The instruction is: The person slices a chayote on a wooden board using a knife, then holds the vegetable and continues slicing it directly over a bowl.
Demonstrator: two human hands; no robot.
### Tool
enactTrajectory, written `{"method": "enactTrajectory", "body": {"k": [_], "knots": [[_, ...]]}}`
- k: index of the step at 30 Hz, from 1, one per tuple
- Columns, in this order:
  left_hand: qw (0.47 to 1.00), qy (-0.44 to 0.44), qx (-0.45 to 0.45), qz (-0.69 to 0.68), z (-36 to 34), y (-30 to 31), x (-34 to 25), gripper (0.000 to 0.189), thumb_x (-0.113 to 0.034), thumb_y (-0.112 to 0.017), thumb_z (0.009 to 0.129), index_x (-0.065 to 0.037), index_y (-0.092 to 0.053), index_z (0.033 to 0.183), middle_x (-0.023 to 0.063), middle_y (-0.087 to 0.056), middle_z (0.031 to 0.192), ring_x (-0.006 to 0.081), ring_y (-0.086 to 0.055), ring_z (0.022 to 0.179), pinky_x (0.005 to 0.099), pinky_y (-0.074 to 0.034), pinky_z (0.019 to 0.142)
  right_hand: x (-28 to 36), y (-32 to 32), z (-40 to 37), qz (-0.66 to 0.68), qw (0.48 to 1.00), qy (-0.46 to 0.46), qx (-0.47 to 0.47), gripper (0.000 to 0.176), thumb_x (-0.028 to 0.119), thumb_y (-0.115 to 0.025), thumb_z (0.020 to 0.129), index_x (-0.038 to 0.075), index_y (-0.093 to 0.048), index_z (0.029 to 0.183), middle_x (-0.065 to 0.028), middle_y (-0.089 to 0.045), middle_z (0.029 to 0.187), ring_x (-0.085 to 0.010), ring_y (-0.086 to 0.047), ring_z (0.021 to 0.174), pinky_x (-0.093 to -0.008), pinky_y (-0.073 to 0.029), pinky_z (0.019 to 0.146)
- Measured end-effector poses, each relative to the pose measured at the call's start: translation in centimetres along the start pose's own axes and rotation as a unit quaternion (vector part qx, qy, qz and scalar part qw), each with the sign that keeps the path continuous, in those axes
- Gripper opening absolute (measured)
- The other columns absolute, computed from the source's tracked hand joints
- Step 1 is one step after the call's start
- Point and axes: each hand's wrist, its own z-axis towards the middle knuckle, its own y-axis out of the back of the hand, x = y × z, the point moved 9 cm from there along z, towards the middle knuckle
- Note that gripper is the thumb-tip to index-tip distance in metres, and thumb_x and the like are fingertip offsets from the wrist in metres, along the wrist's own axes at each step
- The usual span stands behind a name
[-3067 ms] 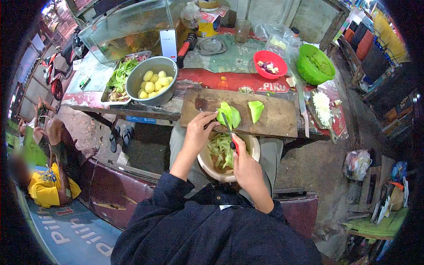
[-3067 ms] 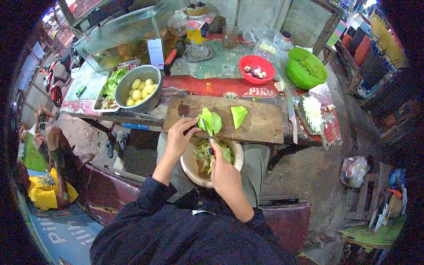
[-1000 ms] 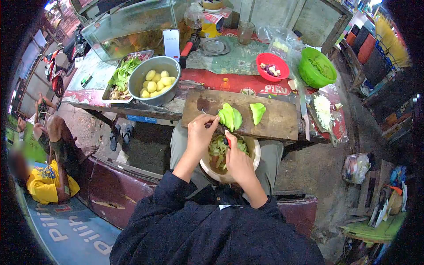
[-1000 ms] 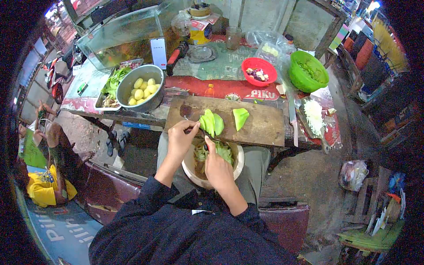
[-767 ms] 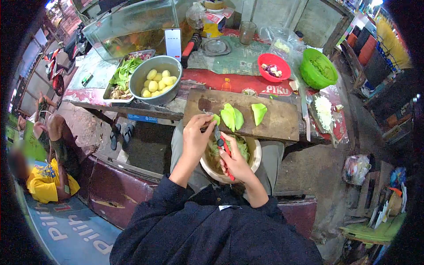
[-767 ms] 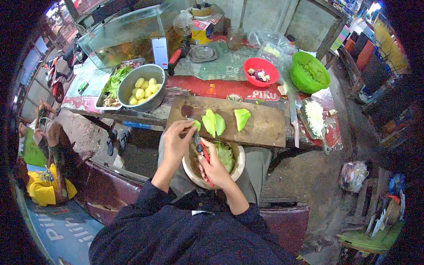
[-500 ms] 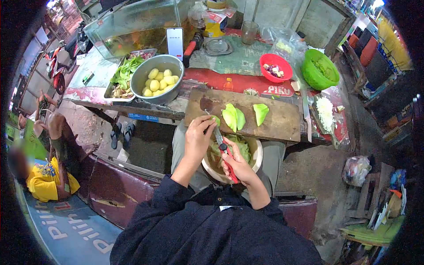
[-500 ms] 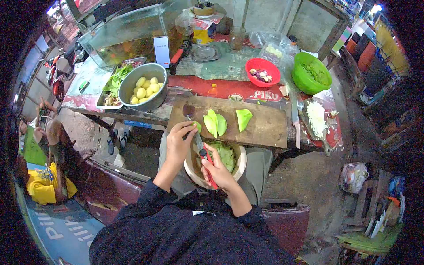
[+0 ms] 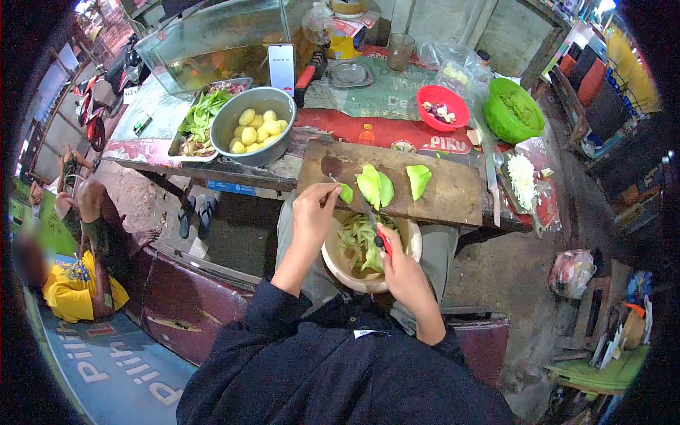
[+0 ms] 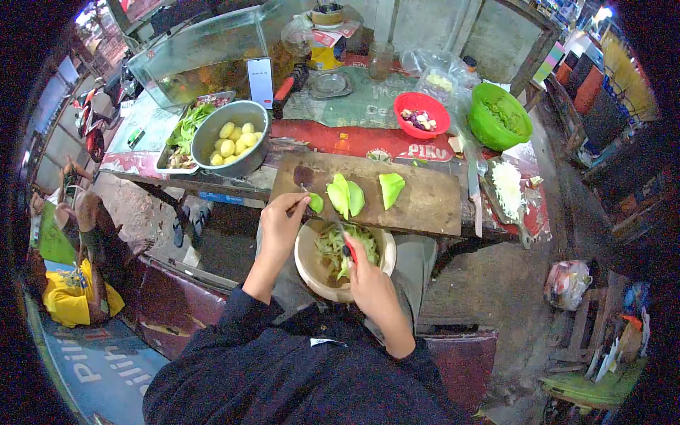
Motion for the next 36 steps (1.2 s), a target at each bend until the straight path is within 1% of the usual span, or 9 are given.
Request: {"method": "enactTrajectory", "body": {"k": [3, 8, 10, 20, 22, 25, 29, 34, 36], "knots": [[1.000, -0.014, 0.019, 0.016, 0.2, -0.4, -0.5, 0.015, -0.006, -0.074, 0.089, 0.000, -0.076, 0.102, 0.0147, -0.075, 0.098, 0.0236, -0.073, 0.081, 0.0310, -0.057, 0.074, 0.1, 0.7, 0.7, -0.008, 0.996, 0.058, -0.066, 0.051, 0.012, -0.044, 0.105, 0.022, -0.030, 0.153, -0.0282, -0.059, 0.131, -0.0519, -0.062, 0.106, -0.0570, -0.050, 0.086], [1.000, -0.016, 0.025, 0.010, 0.1, -1.3, -0.7, 0.015, -0.007, -0.075, 0.088, 0.001, -0.077, 0.101, 0.0149, -0.075, 0.099, 0.0228, -0.073, 0.083, 0.0317, -0.058, 0.073, 0.0, 1.0, 1.1, -0.045, 0.997, 0.000, -0.063, 0.052, 0.012, -0.044, 0.105, 0.023, -0.029, 0.154, -0.0290, -0.062, 0.125, -0.0517, -0.063, 0.104, -0.0571, -0.051, 0.085], [1.000, 0.012, 0.008, -0.026, 0.0, -1.4, 0.2, 0.015, -0.007, -0.075, 0.089, 0.001, -0.077, 0.102, 0.0152, -0.075, 0.100, 0.0222, -0.074, 0.084, 0.0312, -0.059, 0.072, 1.3, 1.2, 1.1, -0.055, 0.988, 0.091, -0.115, 0.052, 0.013, -0.044, 0.105, 0.022, -0.029, 0.154, -0.0312, -0.064, 0.119, -0.0515, -0.063, 0.102, -0.0575, -0.051, 0.085], [0.998, 0.020, 0.046, -0.034, 0.8, -1.6, -0.3, 0.015, -0.008, -0.074, 0.088, 0.002, -0.076, 0.099, 0.0153, -0.074, 0.097, 0.0256, -0.074, 0.080, 0.0329, -0.059, 0.073, 1.2, -0.9, 0.0, -0.018, 0.999, 0.018, -0.043, 0.052, 0.010, -0.043, 0.104, 0.017, -0.028, 0.154, -0.0341, -0.064, 0.115, -0.0517, -0.064, 0.101, -0.0559, -0.050, 0.088], [0.998, 0.034, 0.056, 0.009, 0.9, -1.7, -0.2, 0.015, -0.008, -0.076, 0.088, 0.001, -0.077, 0.100, 0.0145, -0.074, 0.095, 0.0205, -0.073, 0.075, 0.0297, -0.058, 0.068, 1.7, -0.4, 0.0, -0.020, 0.990, 0.080, -0.114, 0.056, 0.010, -0.043, 0.102, 0.016, -0.026, 0.156, -0.0331, -0.067, 0.103, -0.0519, -0.066, 0.090, -0.0604, -0.052, 0.078], [0.999, -0.016, 0.029, -0.005, 0.7, -1.7, -0.5, 0.015, -0.008, -0.077, 0.087, 0.000, -0.078, 0.099, 0.0144, -0.073, 0.089, 0.0204, -0.072, 0.073, 0.0298, -0.057, 0.067, 2.7, -1.1, 0.1, -0.063, 0.975, 0.154, -0.150, 0.063, 0.007, -0.044, 0.100, 0.016, -0.022, 0.158, -0.0341, -0.064, 0.107, -0.0529, -0.066, 0.088, -0.0601, -0.052, 0.079], [1.000, -0.017, 0.017, -0.001, 0.5, -2.0, -0.1, 0.014, -0.008, -0.078, 0.086, 0.000, -0.078, 0.098, 0.0145, -0.072, 0.087, 0.0210, -0.071, 0.072, 0.0296, -0.057, 0.067, 3.6, -2.2, 0.1, -0.065, 0.975, 0.154, -0.146, 0.068, 0.005, -0.045, 0.097, 0.015, -0.019, 0.159, -0.0350, -0.063, 0.109, -0.0532, -0.066, 0.087, -0.0597, -0.053, 0.080], [1.000, -0.008, 0.020, 0.019, 0.6, -2.1, 0.0, 0.013, -0.009, -0.079, 0.086, 0.001, -0.078, 0.094, 0.0144, -0.071, 0.086, 0.0214, -0.071, 0.071, 0.0305, -0.056, 0.066, 2.1, -4.2, 2.0, -0.080, 0.994, 0.045, -0.066, 0.068, 0.003, -0.044, 0.096, 0.013, -0.019, 0.159, -0.0357, -0.064, 0.102, -0.0529, -0.066, 0.087, -0.0603, -0.053, 0.080], [1.000, -0.008, 0.023, 0.017, 0.6, -2.0, 0.1, 0.013, -0.009, -0.079, 0.086, 0.001, -0.078, 0.094, 0.0145, -0.071, 0.086, 0.0214, -0.070, 0.071, 0.0306, -0.056, 0.066, 2.7, -3.7, 2.5, -0.069, 0.993, 0.059, -0.070, 0.068, 0.003, -0.045, 0.096, 0.012, -0.019, 0.158, -0.0362, -0.064, 0.102, -0.0534, -0.066, 0.088, -0.0609, -0.052, 0.081]]}}
